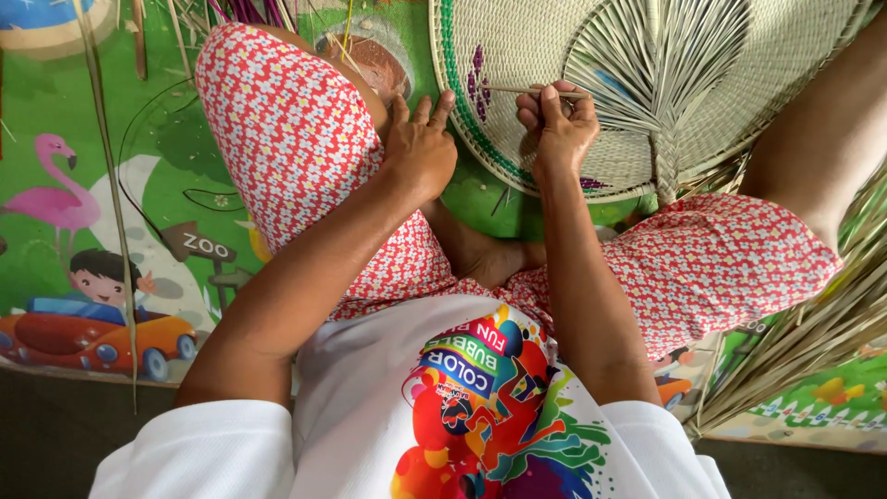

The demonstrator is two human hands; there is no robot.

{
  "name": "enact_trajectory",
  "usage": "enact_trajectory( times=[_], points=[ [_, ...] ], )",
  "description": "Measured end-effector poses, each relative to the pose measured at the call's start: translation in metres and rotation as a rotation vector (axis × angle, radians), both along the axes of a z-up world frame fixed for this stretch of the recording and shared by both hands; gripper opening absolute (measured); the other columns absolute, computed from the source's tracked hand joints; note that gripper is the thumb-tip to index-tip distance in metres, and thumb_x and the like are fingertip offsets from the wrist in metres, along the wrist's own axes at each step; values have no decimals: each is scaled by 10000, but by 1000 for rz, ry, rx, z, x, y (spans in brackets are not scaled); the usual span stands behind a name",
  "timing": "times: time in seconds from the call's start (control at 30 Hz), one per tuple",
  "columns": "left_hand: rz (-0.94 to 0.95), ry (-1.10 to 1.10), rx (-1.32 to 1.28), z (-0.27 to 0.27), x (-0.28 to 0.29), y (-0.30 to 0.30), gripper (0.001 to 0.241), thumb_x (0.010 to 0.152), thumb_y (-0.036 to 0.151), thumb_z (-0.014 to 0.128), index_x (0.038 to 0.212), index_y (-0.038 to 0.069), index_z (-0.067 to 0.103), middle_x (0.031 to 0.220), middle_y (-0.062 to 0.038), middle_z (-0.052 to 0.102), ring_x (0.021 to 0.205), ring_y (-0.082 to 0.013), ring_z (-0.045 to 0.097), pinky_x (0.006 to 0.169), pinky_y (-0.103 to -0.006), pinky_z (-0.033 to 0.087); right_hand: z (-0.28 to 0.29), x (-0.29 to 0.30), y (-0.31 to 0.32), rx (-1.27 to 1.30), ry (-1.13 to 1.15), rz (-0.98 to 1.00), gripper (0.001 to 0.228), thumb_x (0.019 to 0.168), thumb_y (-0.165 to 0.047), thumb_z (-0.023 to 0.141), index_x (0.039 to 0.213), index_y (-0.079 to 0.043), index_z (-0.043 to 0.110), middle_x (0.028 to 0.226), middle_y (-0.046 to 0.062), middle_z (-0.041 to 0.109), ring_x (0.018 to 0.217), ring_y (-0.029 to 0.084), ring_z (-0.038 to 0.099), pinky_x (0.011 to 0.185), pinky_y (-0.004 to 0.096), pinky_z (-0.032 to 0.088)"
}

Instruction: The person weaves a decorative thread into a hand fan by pressing a stick into the fan to create a pattern, then pulling the thread through the fan with both hands. The fan is held steady with one hand while the thread is pulled through.

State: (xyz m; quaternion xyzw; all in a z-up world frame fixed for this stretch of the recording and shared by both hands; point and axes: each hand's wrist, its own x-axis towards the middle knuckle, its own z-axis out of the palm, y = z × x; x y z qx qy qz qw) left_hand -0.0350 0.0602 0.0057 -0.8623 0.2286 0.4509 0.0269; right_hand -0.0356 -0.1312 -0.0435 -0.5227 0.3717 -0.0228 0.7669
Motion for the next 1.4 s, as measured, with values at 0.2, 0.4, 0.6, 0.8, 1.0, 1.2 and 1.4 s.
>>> enact_trajectory(
  times=[0.2,0.4,0.6,0.8,1.0,1.2,1.4],
  points=[
    [13,26,31,-1,1,-2,472,1046,261,324,1394,152,625,1754,-74,30,1584,-370,158,1197,-733,41,-4,1,0,-6,31,-25,72,965,-1,668,981,-51,619,864,200,757,679,291,781,579,316,665],
    [11,27,33,-1,2,-2,492,1051,266,299,1404,124,610,1751,-83,5,1588,-368,149,1197,-732,30,4,2,4,-58,30,2,82,962,4,670,983,-61,625,870,197,767,672,266,780,584,306,670],
    [-14,44,56,3,3,-3,477,1058,271,313,1424,157,597,1750,-97,-12,1592,-381,135,1189,-746,31,7,1,7,-169,-204,106,102,973,57,662,1005,-29,617,881,204,742,668,248,746,576,316,674],
    [-3,57,67,6,5,-4,460,1052,270,346,1420,184,607,1754,-86,-9,1595,-368,131,1183,-751,30,10,2,6,-194,-237,120,99,979,41,663,1015,-44,626,897,194,756,702,248,768,627,309,693],
    [10,51,69,3,3,-5,469,1061,284,315,1411,203,616,1756,-72,-5,1593,-364,133,1192,-739,22,2,0,7,-180,-255,118,96,972,15,659,1010,-49,599,886,201,742,677,260,750,631,351,691],
    [8,58,61,5,4,-4,458,1058,238,324,1401,189,623,1754,-86,-10,1591,-373,131,1191,-743,40,1,1,10,-202,-262,122,92,973,21,648,993,-53,598,855,197,738,657,256,740,591,357,675],
    [-10,53,74,8,4,-5,449,1044,262,362,1414,220,614,1755,-93,1,1587,-378,143,1177,-758,42,6,3,13,-374,-385,242,100,995,4,663,1022,-85,630,912,132,770,740,212,771,627,292,679]
  ],
)
